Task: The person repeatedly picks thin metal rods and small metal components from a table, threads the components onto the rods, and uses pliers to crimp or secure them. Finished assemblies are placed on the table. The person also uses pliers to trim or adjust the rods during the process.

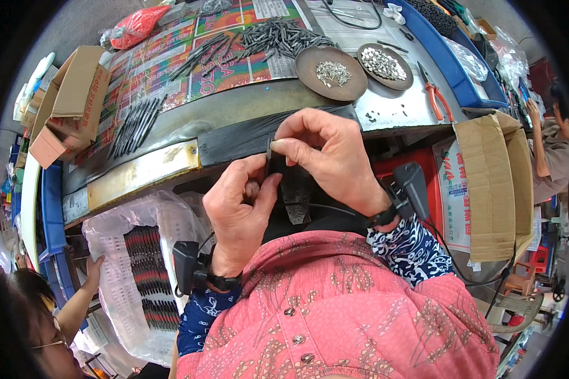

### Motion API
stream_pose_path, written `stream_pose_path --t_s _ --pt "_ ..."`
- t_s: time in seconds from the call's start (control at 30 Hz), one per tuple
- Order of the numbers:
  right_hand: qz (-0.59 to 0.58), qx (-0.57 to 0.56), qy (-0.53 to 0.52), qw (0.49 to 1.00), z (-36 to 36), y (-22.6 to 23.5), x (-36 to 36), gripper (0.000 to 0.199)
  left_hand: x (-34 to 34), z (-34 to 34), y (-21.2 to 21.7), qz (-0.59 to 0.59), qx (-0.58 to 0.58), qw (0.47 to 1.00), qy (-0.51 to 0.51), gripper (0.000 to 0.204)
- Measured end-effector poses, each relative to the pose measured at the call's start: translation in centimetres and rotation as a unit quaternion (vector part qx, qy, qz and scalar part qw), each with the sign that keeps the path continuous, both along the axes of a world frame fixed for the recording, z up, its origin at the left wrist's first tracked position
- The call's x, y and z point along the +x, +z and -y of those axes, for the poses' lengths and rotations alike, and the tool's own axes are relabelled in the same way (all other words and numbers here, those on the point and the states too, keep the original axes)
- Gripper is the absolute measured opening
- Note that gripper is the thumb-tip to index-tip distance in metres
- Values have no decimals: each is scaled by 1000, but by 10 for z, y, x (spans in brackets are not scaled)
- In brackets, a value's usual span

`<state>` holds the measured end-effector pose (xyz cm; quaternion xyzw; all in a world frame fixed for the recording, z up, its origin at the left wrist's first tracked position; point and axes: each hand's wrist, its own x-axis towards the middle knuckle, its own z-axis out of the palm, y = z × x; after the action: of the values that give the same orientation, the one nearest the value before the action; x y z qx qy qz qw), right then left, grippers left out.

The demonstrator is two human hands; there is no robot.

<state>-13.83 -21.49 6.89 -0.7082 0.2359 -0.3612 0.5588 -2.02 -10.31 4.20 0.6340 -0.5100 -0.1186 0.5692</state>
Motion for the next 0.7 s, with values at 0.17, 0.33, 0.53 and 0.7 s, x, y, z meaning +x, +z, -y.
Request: stream_pose_path --t_s 0.17,0.33,0.53,0.7 --pt "28 65 91 993 8 3 -2 9 1 -3 2 -56 17 998 -33 19" --pt "32 102 135 985 7 2 0 10 -3 2 5 -256 -11 963 -85 15" --pt "18 97 135 986 10 3 7 7 3 7 9 -357 -13 926 -119 10" --pt "-61 47 183 980 26 15 12 10 9 7 9 -359 -1 929 -92 9"
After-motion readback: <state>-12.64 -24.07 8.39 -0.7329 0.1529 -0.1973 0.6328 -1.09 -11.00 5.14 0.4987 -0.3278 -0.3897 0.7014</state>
